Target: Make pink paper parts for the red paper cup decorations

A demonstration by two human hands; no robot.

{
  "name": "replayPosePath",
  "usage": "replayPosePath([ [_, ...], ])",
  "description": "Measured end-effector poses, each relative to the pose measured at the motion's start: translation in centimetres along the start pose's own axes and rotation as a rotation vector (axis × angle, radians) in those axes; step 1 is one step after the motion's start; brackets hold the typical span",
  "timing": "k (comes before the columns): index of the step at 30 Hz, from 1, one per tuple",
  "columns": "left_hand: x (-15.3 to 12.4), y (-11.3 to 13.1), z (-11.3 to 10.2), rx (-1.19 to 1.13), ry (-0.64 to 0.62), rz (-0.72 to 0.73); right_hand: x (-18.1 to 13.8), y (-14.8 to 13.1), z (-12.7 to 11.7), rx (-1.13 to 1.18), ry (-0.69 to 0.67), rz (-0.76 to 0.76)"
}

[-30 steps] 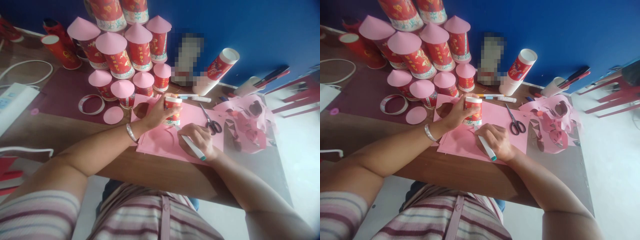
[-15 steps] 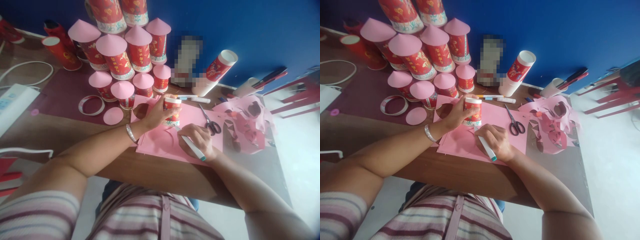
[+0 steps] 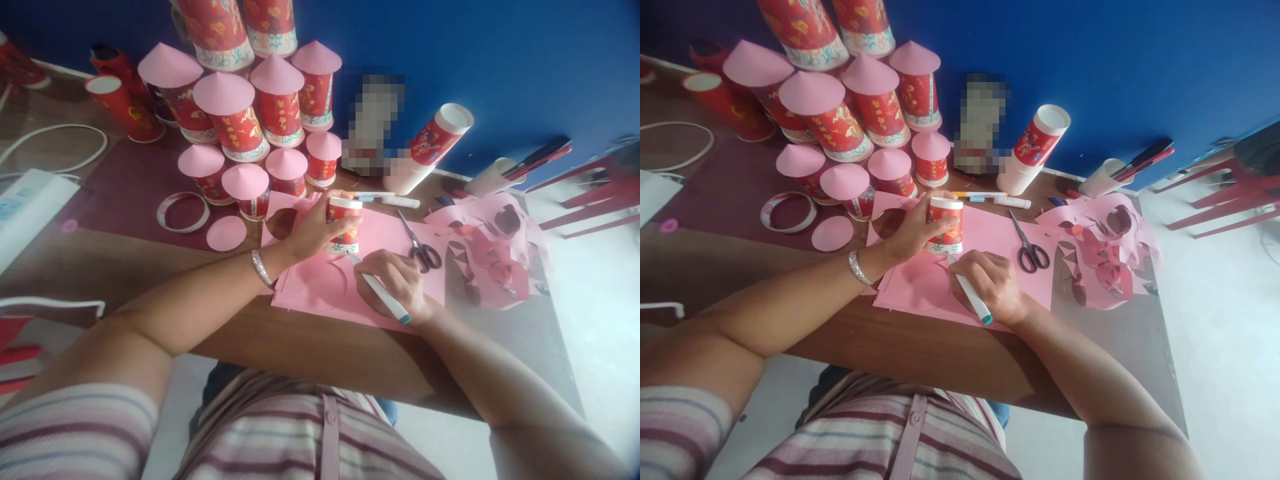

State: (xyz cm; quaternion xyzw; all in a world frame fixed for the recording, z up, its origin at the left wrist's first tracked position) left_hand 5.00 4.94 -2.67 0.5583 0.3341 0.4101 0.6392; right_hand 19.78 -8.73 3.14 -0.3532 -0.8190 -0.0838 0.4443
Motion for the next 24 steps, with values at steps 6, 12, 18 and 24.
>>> replayPosePath([
  [6, 0.08, 0.02, -0.06, 0.028, 0.0, 0.026, -0.09, 0.06, -0.04, 0.006, 0.001, 0.011],
  [12, 0.04, 0.03, 0.01, 0.003, 0.007, 0.026, -0.04, -0.01, 0.02, 0.008, 0.006, 0.002],
  [18, 0.03, 0.0, 0.0, 0.018, -0.013, 0.019, -0.09, 0.09, -0.01, 0.002, -0.001, 0.002],
  [24, 0.16, -0.36, -0.15, 0.037, -0.011, 0.016, -0.12, 0.13, 0.07, 0.003, 0.006, 0.005],
])
Point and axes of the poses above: each hand's wrist, its own x-axis towards the middle knuckle, its own z-axis out of the palm, y = z × x, the point moved 4 cm from there along x, towards the middle knuckle, and after that the axes turned 6 degrees about y, right-handed, at the moved point
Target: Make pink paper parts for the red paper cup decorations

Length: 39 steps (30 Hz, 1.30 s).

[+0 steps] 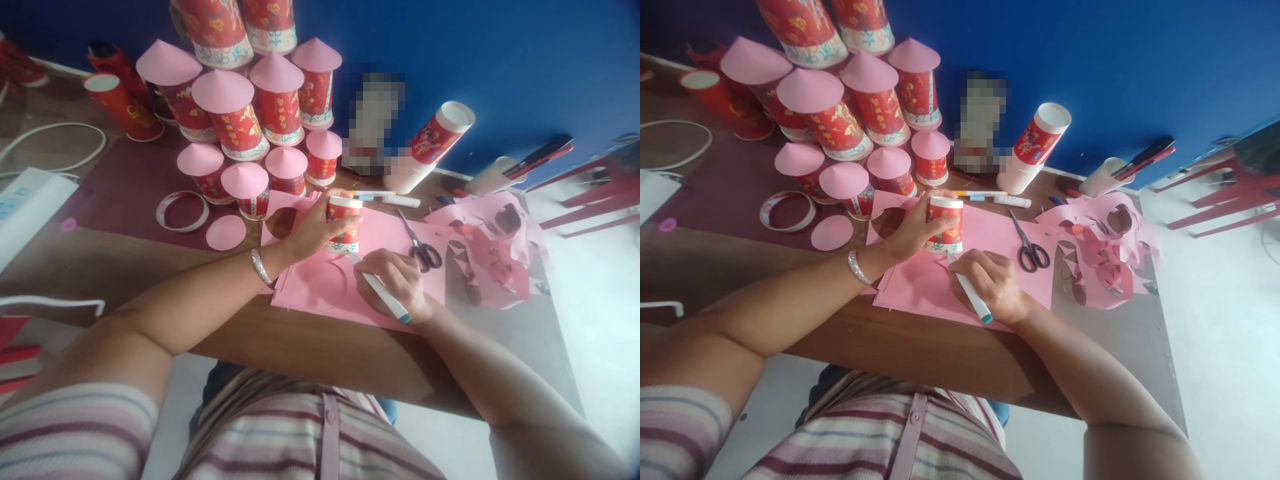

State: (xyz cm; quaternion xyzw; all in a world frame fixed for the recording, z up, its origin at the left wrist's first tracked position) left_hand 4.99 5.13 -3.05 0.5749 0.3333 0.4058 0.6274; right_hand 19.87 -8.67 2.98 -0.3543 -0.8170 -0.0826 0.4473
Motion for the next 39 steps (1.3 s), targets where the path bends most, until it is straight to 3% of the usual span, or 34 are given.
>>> replayPosePath([
  [23, -0.05, 0.13, 0.2, -0.053, 0.002, -0.037, 0.08, -0.07, 0.0, -0.009, 0.01, -0.009],
  [39, 0.12, -0.05, 0.08, -0.024, 0.002, 0.017, 0.09, -0.05, -0.04, -0.014, 0.002, -0.013],
])
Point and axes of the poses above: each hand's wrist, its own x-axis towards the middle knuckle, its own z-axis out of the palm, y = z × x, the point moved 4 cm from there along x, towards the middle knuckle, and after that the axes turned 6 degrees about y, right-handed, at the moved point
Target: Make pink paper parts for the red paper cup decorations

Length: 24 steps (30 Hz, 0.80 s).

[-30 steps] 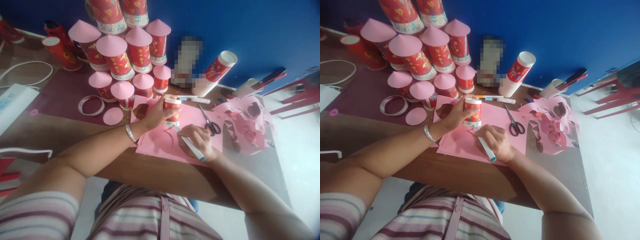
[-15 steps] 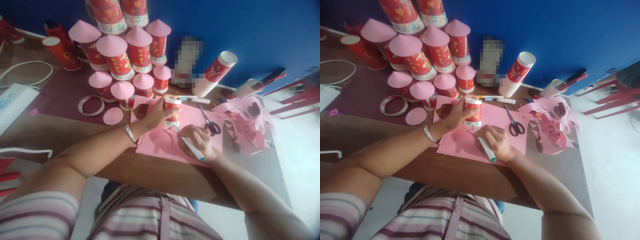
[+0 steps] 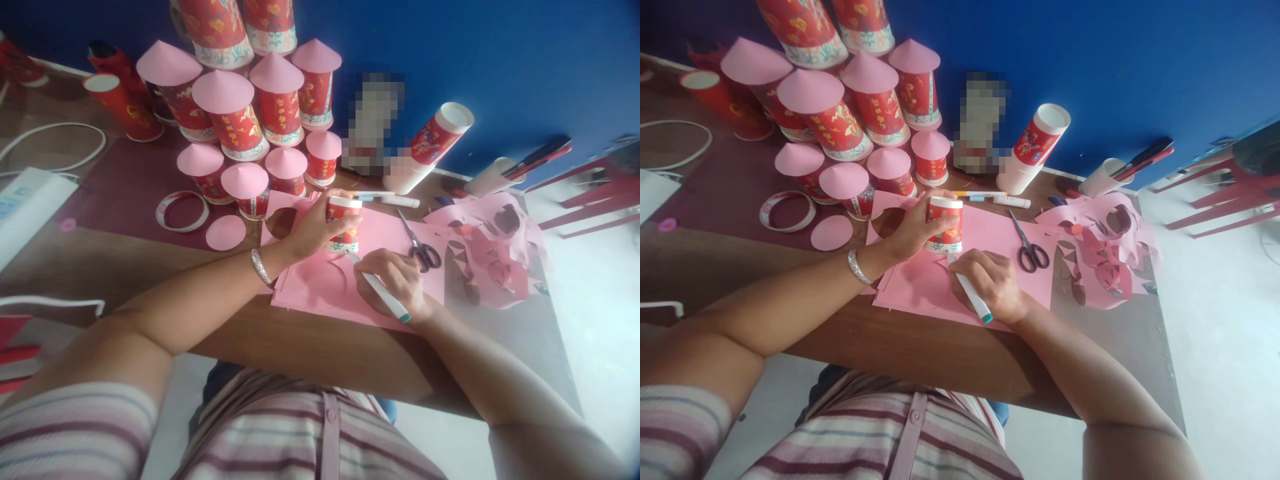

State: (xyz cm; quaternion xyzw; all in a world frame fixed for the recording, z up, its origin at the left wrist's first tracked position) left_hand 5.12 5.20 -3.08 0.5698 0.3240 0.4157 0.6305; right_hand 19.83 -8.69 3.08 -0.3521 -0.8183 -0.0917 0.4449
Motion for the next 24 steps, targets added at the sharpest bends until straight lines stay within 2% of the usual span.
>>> replayPosePath([
  [24, -0.17, 0.39, 0.12, -0.005, 0.0, -0.032, -0.23, 0.08, 0.16, -0.024, -0.003, 0.01],
])
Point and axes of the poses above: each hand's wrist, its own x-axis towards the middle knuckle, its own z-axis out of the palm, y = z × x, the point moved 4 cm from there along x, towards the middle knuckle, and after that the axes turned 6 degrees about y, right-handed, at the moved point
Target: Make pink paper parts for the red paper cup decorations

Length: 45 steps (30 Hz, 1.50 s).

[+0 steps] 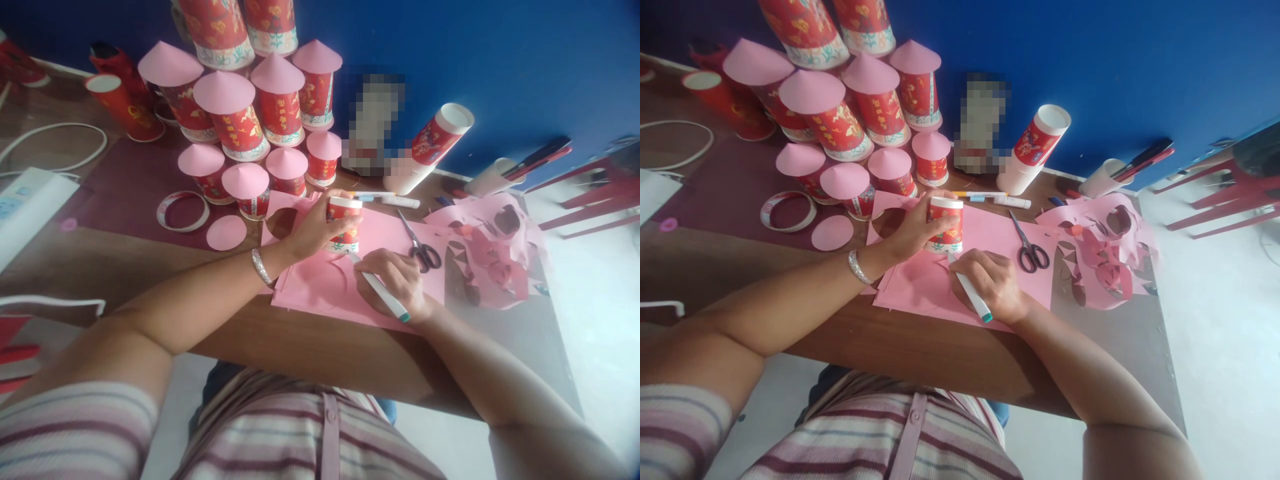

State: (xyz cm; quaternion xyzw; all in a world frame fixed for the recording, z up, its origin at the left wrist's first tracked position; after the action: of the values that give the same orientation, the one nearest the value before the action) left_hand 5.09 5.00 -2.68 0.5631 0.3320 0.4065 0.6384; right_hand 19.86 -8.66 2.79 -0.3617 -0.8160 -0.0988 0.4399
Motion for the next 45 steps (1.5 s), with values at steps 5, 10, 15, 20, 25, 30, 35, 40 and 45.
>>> replayPosePath([
  [5, 0.02, -0.09, -0.07, 0.006, -0.001, 0.003, 0.1, -0.03, -0.05, 0.019, 0.018, -0.004],
  [10, 0.02, -0.08, -0.1, 0.024, -0.005, 0.021, 0.22, -0.06, -0.12, 0.03, -0.001, -0.003],
  [15, 0.0, -0.1, -0.13, 0.013, 0.017, 0.01, 0.26, -0.13, -0.12, 0.024, 0.013, -0.004],
  [20, 0.01, 0.0, -0.11, 0.022, 0.027, 0.018, 0.33, -0.16, -0.15, 0.031, 0.01, -0.014],
  [25, 0.0, 0.12, -0.02, 0.004, 0.019, 0.007, 0.3, -0.09, -0.19, 0.026, 0.007, -0.016],
  [30, 0.0, 0.04, -0.06, 0.021, 0.014, 0.011, 0.23, -0.04, -0.14, 0.014, 0.007, -0.011],
  [35, 0.02, -0.08, -0.13, 0.034, 0.009, 0.025, 0.1, 0.03, -0.08, 0.025, 0.021, -0.009],
  [40, 0.03, -0.22, -0.15, 0.003, 0.015, -0.009, 0.01, 0.15, -0.12, 0.032, 0.01, 0.007],
  [45, 0.04, -0.26, -0.09, 0.002, 0.004, -0.012, 0.08, 0.06, -0.12, 0.031, 0.012, -0.005],
])
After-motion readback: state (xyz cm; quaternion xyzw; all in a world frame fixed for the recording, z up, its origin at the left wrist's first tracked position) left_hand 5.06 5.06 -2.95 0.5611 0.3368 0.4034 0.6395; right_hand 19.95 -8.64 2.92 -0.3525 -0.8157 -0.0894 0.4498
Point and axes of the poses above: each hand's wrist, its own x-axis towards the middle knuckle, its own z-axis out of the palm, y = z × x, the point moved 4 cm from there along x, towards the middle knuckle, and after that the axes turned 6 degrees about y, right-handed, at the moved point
